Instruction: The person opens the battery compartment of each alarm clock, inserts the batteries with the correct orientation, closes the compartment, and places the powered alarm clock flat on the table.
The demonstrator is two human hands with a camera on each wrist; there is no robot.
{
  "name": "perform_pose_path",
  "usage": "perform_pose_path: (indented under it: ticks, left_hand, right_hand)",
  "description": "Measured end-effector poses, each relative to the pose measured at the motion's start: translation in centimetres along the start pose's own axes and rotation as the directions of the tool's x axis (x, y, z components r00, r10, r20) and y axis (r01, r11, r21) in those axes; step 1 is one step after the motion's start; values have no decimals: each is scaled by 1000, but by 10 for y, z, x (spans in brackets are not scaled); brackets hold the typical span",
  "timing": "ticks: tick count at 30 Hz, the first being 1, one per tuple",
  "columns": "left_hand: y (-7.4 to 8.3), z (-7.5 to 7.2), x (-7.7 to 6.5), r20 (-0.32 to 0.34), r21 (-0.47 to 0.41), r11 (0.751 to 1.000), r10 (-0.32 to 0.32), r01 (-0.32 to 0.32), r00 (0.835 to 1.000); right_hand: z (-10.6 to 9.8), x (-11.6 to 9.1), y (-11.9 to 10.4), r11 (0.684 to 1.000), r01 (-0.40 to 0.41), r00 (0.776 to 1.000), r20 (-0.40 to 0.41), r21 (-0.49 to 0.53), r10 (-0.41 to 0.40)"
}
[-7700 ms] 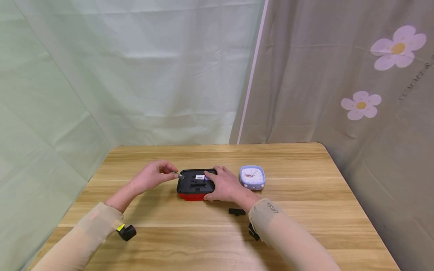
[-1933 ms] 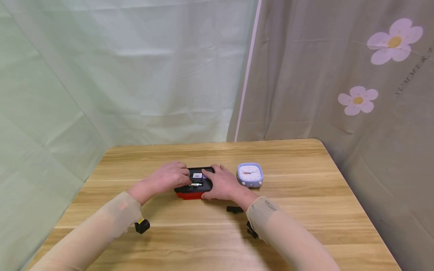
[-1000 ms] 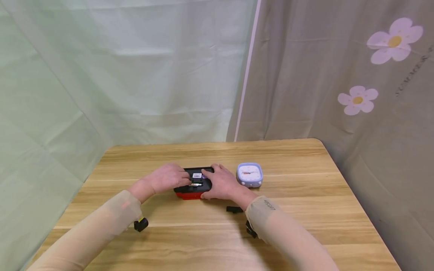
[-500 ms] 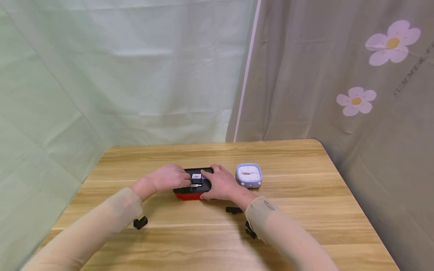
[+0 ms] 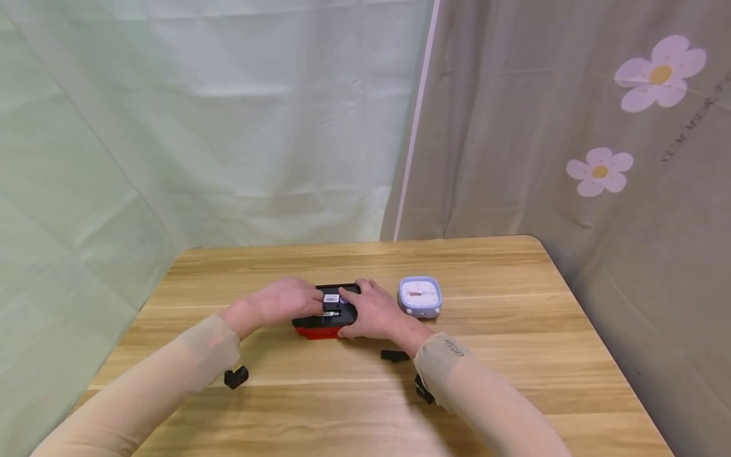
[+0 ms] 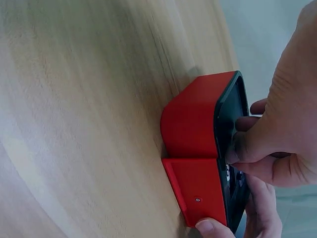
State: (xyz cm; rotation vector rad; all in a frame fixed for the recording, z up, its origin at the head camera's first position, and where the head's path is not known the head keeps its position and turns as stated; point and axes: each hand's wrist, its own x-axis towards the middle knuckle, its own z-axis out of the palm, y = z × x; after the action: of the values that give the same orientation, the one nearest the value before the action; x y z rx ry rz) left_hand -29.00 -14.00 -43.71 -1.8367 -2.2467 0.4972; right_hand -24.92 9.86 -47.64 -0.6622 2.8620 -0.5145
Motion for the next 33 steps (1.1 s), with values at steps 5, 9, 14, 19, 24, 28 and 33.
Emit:
perform_pose_path:
  ticks: [5, 9, 14, 19, 24, 28, 33]
  left_hand:
    - [1, 4, -1, -25, -252, 955, -165, 153, 986]
    - [5, 5, -1, 43, -422, 840, -357, 341, 933]
    - [10, 5, 2, 160, -537, 656, -537, 530, 828]
    - [12, 1, 8, 251, -538, 545, -625, 644, 739]
    - [15, -7, 14, 319, -508, 503, -645, 700, 694]
    - [14, -11, 16, 348, -515, 471, -648, 716, 677]
    - [12, -5, 13, 329, -561, 459, -640, 689, 694]
  right_hand:
    - [1, 1, 0, 1000, 0, 1000, -1, -3, 0]
    - [2, 1, 1, 1000, 4, 1000, 1, -2, -4]
    - [1, 0, 1, 1000, 2, 1000, 0, -1, -2]
    - [-1, -1, 0, 1000, -1, 1000, 6, -2, 1]
    - [-2, -2, 0, 1000, -1, 1000, 5, 4, 1]
    - [-3, -1, 2, 1000, -5, 1000, 6, -1, 5]
    - [-1, 0, 1, 1000, -8, 1000, 2, -12, 8]
